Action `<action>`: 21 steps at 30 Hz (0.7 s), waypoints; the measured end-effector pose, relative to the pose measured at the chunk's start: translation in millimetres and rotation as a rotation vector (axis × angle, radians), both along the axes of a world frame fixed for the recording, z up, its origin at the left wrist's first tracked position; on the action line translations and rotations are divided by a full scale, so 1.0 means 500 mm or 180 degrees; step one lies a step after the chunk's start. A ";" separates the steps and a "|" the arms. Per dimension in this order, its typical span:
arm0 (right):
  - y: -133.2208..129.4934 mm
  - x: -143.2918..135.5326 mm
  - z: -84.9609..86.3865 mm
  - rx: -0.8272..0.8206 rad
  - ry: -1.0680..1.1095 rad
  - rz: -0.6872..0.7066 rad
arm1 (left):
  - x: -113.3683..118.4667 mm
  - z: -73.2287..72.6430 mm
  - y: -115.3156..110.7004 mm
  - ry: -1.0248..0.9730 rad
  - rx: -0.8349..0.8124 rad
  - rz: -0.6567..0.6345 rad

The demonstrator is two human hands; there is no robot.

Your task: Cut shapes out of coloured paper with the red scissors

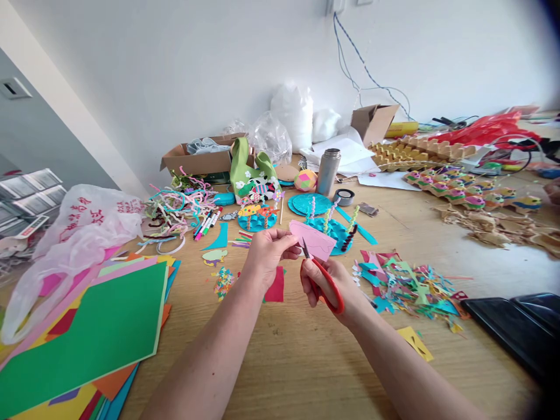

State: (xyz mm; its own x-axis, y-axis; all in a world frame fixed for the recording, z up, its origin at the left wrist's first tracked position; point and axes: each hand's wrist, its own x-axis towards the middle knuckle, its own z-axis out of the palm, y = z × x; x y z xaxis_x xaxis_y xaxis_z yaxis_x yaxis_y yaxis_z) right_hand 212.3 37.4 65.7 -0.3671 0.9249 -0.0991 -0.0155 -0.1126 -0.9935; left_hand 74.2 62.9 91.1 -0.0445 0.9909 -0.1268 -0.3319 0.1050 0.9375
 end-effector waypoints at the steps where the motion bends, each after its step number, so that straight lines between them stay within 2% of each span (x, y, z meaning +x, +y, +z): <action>1: 0.000 0.000 0.000 0.0014 -0.0004 0.0008 | 0.000 -0.001 0.000 0.0002 0.0008 -0.0002; 15: 0.004 -0.001 -0.013 -0.0017 0.0035 -0.0006 | -0.002 -0.002 -0.001 0.0023 0.0055 -0.0013; 21: 0.007 0.001 -0.019 0.0024 0.0079 -0.0013 | -0.002 -0.002 -0.002 0.0058 0.0069 -0.0143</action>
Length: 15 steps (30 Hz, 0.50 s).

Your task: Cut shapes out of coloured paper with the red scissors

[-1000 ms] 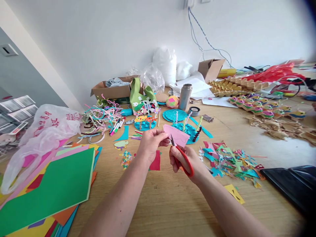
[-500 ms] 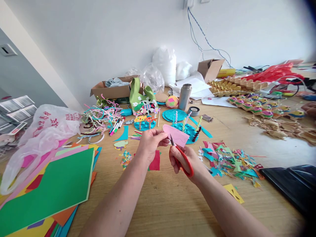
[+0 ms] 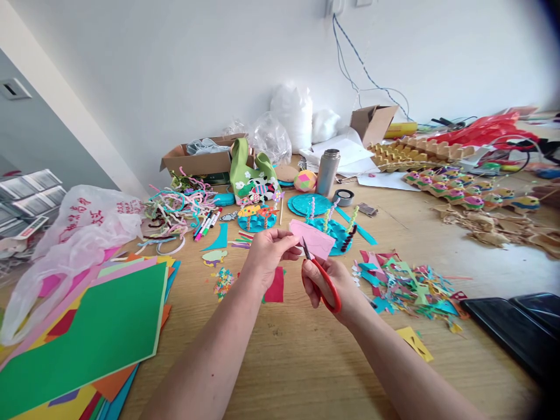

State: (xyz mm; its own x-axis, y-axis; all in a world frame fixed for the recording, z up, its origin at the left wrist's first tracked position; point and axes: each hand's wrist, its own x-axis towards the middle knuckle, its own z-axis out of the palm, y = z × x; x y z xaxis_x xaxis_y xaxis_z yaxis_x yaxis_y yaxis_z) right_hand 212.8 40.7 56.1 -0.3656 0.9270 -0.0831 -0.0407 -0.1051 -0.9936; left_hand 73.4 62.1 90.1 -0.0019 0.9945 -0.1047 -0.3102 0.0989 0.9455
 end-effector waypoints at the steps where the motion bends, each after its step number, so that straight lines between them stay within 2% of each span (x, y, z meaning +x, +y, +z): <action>1: 0.000 0.000 0.001 0.0019 -0.0008 -0.0005 | 0.000 0.000 -0.001 0.0026 -0.0005 -0.0048; 15: -0.002 0.000 0.004 -0.0075 -0.0028 -0.0043 | -0.002 0.003 -0.002 0.0343 0.0162 -0.0190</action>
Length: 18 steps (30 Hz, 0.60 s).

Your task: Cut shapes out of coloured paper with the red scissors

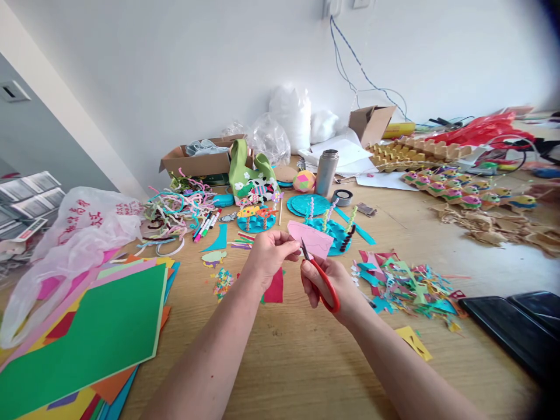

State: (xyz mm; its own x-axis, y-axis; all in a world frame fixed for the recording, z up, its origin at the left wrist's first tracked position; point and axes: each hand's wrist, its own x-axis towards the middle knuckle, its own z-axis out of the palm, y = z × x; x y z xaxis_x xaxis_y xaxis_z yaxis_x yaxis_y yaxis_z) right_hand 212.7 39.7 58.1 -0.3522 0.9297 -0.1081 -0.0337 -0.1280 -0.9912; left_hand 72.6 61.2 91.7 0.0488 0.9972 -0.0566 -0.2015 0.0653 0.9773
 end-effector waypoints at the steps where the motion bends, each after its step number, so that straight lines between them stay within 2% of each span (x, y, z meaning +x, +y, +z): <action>1: 0.000 0.000 0.001 0.0008 -0.0024 -0.0003 | 0.000 0.001 0.000 -0.0007 -0.0006 -0.0011; 18: 0.001 0.000 -0.001 0.0039 0.0093 0.0019 | -0.002 0.002 0.001 0.0035 -0.0102 -0.0086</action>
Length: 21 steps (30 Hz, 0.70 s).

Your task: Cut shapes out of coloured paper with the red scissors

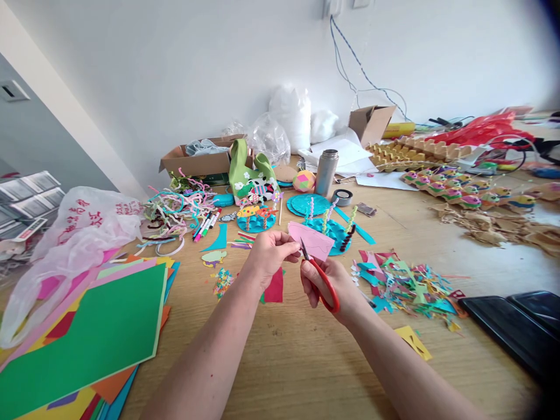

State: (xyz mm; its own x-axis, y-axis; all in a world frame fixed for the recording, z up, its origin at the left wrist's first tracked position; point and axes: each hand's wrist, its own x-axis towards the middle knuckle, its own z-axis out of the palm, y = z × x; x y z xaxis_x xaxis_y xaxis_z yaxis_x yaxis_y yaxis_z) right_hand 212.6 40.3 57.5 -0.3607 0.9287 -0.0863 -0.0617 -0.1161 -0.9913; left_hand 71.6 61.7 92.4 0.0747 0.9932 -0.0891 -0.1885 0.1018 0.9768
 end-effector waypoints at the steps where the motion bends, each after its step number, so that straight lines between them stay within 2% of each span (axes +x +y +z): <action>1: 0.000 0.000 -0.001 -0.0004 0.0011 0.0003 | -0.001 0.000 0.000 0.0010 0.0001 0.0005; 6: 0.001 0.000 -0.006 -0.0035 0.0041 -0.0007 | -0.004 0.002 -0.001 0.0098 -0.0021 0.0006; 12: 0.002 0.001 -0.010 -0.0177 -0.0072 0.0245 | -0.006 0.007 0.001 -0.0032 0.0266 0.0424; 17: 0.003 0.001 -0.017 -0.0121 -0.0085 0.0488 | -0.008 0.002 0.007 -0.0126 0.0413 0.0542; 21: 0.003 0.001 -0.016 -0.0174 -0.0059 0.0461 | -0.010 -0.001 0.010 -0.0118 0.0394 0.0664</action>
